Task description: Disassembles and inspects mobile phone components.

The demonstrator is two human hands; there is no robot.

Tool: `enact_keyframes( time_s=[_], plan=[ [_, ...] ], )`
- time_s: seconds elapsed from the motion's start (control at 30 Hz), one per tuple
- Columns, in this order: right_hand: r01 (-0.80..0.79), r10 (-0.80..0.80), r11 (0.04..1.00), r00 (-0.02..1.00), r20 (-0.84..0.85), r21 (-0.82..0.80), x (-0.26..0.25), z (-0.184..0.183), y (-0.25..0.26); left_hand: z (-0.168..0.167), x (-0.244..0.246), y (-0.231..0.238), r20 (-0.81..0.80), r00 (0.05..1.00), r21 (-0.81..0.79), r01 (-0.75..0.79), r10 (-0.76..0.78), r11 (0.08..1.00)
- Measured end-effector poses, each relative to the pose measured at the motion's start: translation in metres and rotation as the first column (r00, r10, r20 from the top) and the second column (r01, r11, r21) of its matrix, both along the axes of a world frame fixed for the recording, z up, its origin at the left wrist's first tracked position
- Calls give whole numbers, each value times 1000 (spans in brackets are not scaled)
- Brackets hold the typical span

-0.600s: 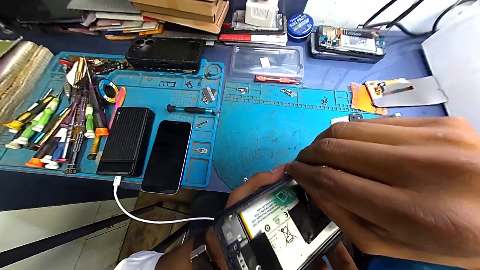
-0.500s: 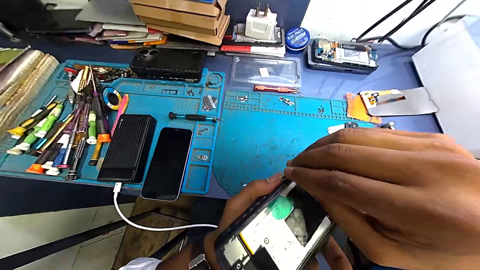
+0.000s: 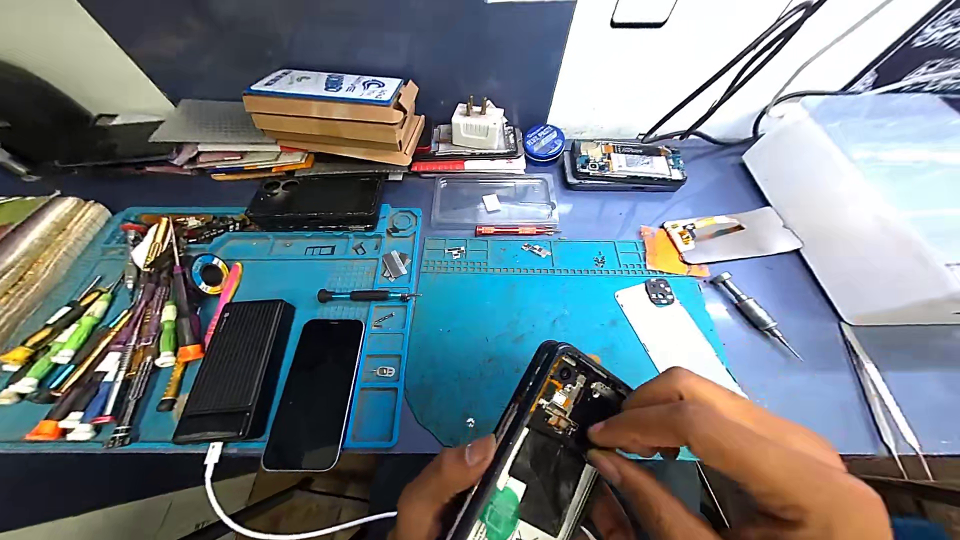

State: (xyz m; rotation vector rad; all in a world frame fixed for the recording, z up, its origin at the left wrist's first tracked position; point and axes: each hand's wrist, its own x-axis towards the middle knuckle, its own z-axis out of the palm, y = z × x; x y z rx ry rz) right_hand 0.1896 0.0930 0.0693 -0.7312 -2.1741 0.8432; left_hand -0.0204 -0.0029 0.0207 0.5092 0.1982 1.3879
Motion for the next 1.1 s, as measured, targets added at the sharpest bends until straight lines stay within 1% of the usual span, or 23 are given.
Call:
enact_keyframes(
  time_s=[0.13,0.2,0.23,0.37,0.63,0.7,0.83,0.97,1.03,1.1],
  plan=[
    [9,-9,1000,1000,-11,-12,-3,-2,-5,1,2,-1,20,996,-15,85,-84,996],
    [6,-6,1000,1000,-7,-16,-3,-3,-7,-2,2,-1,50,986,6,160,-161,987],
    [10,-10,1000,1000,3,-17,-3,-3,-7,-3,2,-2,40,983,12,179,-179,984],
    [22,-22,1000,1000,13,-17,-2,-6,-9,-3,6,-4,-6,984,3,178,-178,984],
    [102,-107,989,994,36,111,-1,-16,-18,-5,13,0,-10,980,-15,198,-198,980],
    [98,-99,993,995,6,72,-1,-18,-17,-7,16,2,-41,977,-4,207,-207,978],
    [43,-53,993,995,-86,-110,3,-21,-9,-5,18,4,-134,963,11,238,-235,971],
    [2,-28,982,990,-136,-187,4,-24,-6,-13,18,5,-135,955,9,266,-262,964],
    [-8,-41,973,977,-208,-230,5,-27,-6,-21,19,8,-135,959,34,257,-251,966],
    [12,-96,958,955,-279,-288,5,-27,-8,-21,20,12,-181,963,69,215,-200,974]
  ],
)
